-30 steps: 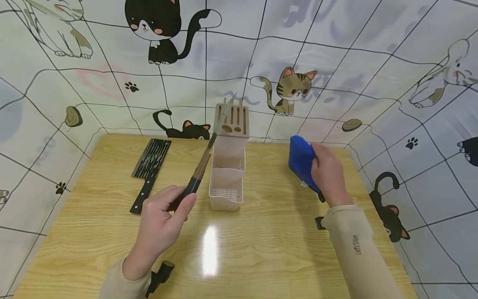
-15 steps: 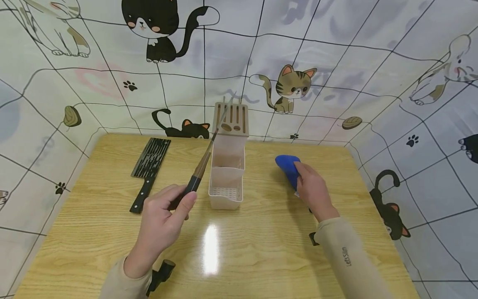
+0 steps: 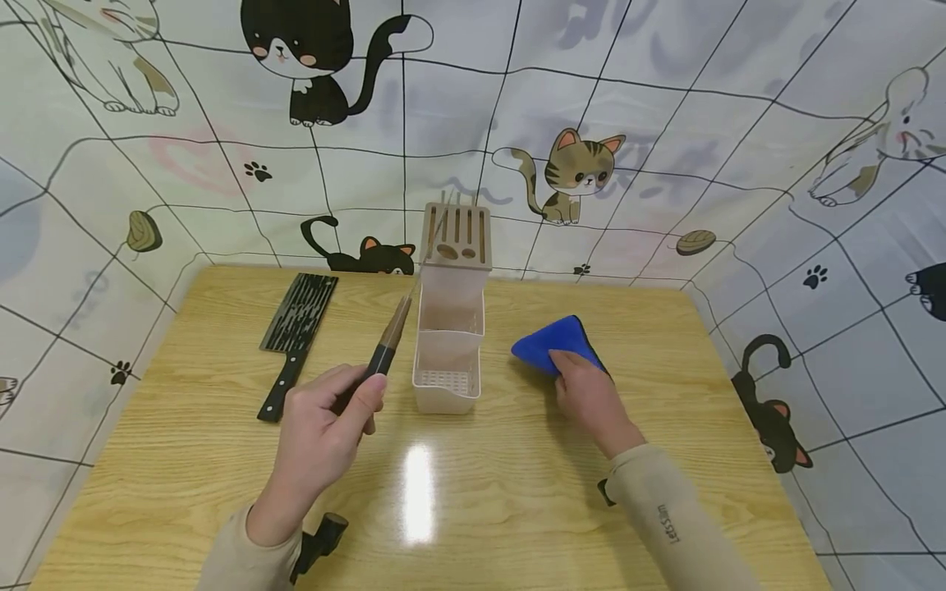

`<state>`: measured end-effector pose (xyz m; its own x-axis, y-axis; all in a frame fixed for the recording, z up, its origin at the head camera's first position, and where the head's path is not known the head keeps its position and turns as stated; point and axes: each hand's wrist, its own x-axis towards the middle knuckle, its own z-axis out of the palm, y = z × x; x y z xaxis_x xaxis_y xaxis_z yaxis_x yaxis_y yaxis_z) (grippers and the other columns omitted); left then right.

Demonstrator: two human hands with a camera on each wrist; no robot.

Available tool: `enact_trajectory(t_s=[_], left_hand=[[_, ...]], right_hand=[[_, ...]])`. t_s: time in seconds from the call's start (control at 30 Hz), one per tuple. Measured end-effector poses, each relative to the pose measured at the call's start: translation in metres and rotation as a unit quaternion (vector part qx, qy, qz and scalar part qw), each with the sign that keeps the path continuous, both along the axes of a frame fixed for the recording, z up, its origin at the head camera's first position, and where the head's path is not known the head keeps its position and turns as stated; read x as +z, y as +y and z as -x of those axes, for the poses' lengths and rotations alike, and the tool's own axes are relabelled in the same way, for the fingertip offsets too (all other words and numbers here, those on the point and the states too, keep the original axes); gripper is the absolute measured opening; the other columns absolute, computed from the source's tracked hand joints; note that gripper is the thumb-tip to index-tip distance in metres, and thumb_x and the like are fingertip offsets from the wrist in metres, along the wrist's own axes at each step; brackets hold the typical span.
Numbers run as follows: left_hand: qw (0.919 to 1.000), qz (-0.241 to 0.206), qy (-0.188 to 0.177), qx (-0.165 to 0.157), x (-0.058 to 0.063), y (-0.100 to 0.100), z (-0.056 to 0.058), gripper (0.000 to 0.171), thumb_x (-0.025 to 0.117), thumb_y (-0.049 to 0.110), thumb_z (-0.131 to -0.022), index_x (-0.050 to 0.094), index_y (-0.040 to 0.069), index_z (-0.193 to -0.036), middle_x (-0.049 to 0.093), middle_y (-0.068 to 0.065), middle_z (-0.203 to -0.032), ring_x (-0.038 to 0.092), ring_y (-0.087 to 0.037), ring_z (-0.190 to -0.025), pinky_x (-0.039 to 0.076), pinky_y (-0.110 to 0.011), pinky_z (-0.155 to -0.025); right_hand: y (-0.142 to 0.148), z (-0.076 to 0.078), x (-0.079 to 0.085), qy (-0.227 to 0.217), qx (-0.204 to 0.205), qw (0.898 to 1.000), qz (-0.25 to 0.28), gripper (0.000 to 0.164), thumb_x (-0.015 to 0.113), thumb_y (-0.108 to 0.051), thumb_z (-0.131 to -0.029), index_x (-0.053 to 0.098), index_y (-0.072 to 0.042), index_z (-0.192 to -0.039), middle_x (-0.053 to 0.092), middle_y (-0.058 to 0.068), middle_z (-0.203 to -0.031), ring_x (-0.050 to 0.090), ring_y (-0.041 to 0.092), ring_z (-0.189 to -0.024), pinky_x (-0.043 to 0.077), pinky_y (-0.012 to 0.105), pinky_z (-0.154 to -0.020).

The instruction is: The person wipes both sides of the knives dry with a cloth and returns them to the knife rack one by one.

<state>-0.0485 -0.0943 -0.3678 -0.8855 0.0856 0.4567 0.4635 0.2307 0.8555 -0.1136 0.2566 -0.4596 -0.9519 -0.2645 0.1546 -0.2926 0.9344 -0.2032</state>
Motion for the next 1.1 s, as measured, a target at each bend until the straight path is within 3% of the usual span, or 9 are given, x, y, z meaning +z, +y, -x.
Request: enact_trajectory(t_s=[0.13, 0.3, 0.63, 0.87, 0.93, 1.1], left_hand=[[0.9996, -0.019, -0.019, -0.012, 0.002, 0.0, 0.001, 0.023, 0.058, 0.002, -0.095, 0.063, 0.008, -0.073, 0.057, -0.001, -0.06, 0.052, -0.013, -0.044, 0.041, -0.022, -0.038], [0.9961, -0.04, -0.074, -0.025, 0.009, 0.0, 0.002, 0.025, 0.057, 0.009, -0.098, 0.064, 0.005, -0.074, 0.058, -0.003, -0.059, 0.052, -0.014, -0.044, 0.042, -0.025, -0.038], [0.9757, -0.063, -0.203, -0.053, 0.027, -0.003, 0.01, 0.033, 0.052, 0.025, -0.102, 0.064, -0.003, -0.089, 0.058, -0.016, -0.069, 0.054, -0.021, -0.048, 0.05, -0.034, -0.044], [0.9634, -0.08, -0.244, -0.075, 0.037, -0.006, 0.016, 0.037, 0.051, 0.029, -0.102, 0.062, -0.005, -0.099, 0.058, -0.013, -0.074, 0.055, -0.019, -0.054, 0.051, -0.032, -0.049], [0.9609, -0.084, -0.251, -0.082, 0.039, -0.007, 0.018, 0.037, 0.05, 0.029, -0.102, 0.062, -0.006, -0.101, 0.058, -0.012, -0.074, 0.055, -0.018, -0.056, 0.051, -0.031, -0.05], [0.9576, -0.094, -0.257, -0.091, 0.046, -0.008, 0.024, 0.035, 0.051, 0.025, -0.102, 0.061, -0.009, -0.102, 0.058, -0.01, -0.074, 0.055, -0.017, -0.056, 0.051, -0.029, -0.05]], right_hand=[[-0.005, -0.001, -0.003, -0.038, 0.007, 0.999, -0.015, 0.038, 0.055, -0.002, -0.093, 0.057, 0.003, -0.13, 0.061, 0.02, -0.126, 0.059, 0.036, -0.117, 0.05, 0.047, -0.094], [-0.012, 0.0, 0.0, -0.074, 0.018, 0.997, -0.016, 0.037, 0.053, -0.002, -0.094, 0.058, 0.003, -0.13, 0.062, 0.019, -0.126, 0.059, 0.035, -0.117, 0.05, 0.047, -0.094], [-0.022, 0.008, 0.011, -0.125, 0.042, 0.991, -0.022, 0.037, 0.051, -0.002, -0.094, 0.058, 0.003, -0.129, 0.062, 0.02, -0.126, 0.058, 0.035, -0.119, 0.047, 0.048, -0.097], [-0.029, 0.017, 0.025, -0.117, 0.057, 0.991, 0.0, 0.036, 0.048, -0.004, -0.096, 0.058, 0.002, -0.131, 0.061, 0.019, -0.128, 0.058, 0.035, -0.118, 0.05, 0.045, -0.092], [-0.033, 0.02, 0.03, -0.11, 0.057, 0.992, 0.017, 0.035, 0.048, -0.006, -0.098, 0.058, 0.002, -0.131, 0.061, 0.019, -0.127, 0.061, 0.033, -0.111, 0.051, 0.042, -0.085], [-0.043, 0.031, 0.041, -0.089, 0.057, 0.991, 0.08, 0.035, 0.047, -0.016, -0.102, 0.058, 0.0, -0.131, 0.062, 0.018, -0.127, 0.063, 0.031, -0.11, 0.052, 0.043, -0.089]])
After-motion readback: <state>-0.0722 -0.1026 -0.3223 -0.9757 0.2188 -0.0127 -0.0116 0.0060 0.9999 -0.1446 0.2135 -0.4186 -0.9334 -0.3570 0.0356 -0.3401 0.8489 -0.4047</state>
